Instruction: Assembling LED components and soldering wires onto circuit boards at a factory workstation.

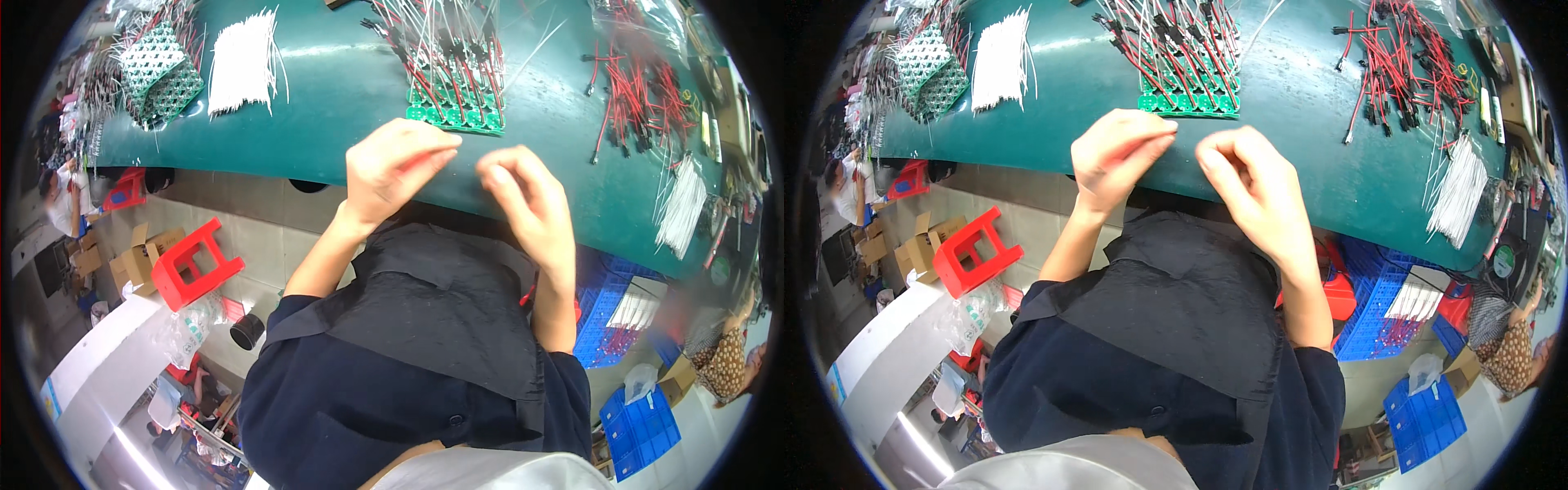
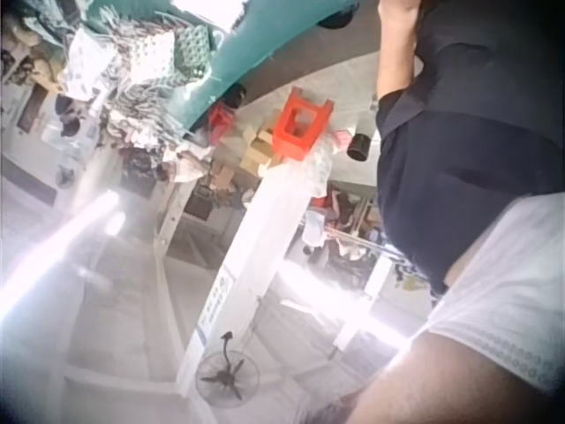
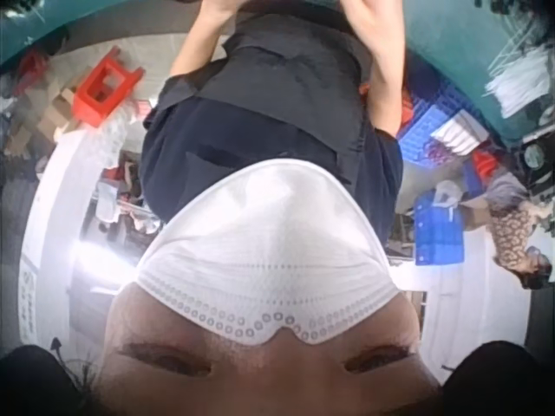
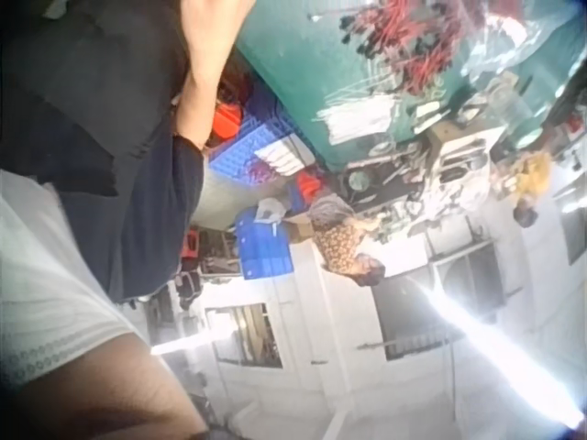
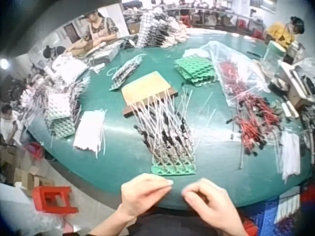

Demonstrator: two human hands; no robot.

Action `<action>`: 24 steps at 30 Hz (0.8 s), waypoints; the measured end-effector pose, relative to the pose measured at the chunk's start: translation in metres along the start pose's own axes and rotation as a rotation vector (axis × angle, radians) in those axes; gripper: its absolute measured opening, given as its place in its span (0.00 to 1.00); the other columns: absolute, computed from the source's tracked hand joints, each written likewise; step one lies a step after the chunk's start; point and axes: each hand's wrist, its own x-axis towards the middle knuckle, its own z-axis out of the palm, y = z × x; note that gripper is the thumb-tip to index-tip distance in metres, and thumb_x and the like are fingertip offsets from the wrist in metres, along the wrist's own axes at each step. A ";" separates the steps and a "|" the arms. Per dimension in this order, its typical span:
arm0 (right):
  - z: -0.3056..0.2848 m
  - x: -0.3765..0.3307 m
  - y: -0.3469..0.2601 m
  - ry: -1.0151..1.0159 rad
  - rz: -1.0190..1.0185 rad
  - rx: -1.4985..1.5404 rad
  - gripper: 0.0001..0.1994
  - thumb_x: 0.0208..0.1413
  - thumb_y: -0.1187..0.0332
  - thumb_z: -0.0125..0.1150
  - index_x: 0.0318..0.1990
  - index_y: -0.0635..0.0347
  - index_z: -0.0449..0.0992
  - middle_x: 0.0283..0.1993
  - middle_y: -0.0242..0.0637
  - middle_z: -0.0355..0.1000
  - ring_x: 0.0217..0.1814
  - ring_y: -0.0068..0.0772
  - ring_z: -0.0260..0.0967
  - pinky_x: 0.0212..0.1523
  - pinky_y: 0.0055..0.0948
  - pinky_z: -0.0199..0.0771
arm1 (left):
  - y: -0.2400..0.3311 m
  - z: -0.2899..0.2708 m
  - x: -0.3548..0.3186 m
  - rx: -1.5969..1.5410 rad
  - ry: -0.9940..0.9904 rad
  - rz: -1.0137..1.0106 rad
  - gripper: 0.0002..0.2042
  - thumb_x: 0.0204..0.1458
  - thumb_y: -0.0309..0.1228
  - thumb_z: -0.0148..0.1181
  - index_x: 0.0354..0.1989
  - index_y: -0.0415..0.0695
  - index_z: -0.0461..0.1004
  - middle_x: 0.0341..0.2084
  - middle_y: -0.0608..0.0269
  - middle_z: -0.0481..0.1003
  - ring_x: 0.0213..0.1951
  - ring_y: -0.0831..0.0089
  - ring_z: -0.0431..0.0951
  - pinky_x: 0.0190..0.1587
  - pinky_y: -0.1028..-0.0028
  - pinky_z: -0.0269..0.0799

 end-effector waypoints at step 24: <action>-0.002 0.014 0.038 0.369 -0.419 -0.649 0.04 0.50 0.76 0.66 0.33 0.62 0.78 0.32 0.38 0.73 0.34 0.38 0.72 0.36 0.33 0.74 | -0.018 -0.005 -0.004 -0.150 0.106 -0.548 0.09 0.51 0.22 0.65 0.40 0.34 0.79 0.35 0.62 0.80 0.36 0.78 0.80 0.42 0.79 0.76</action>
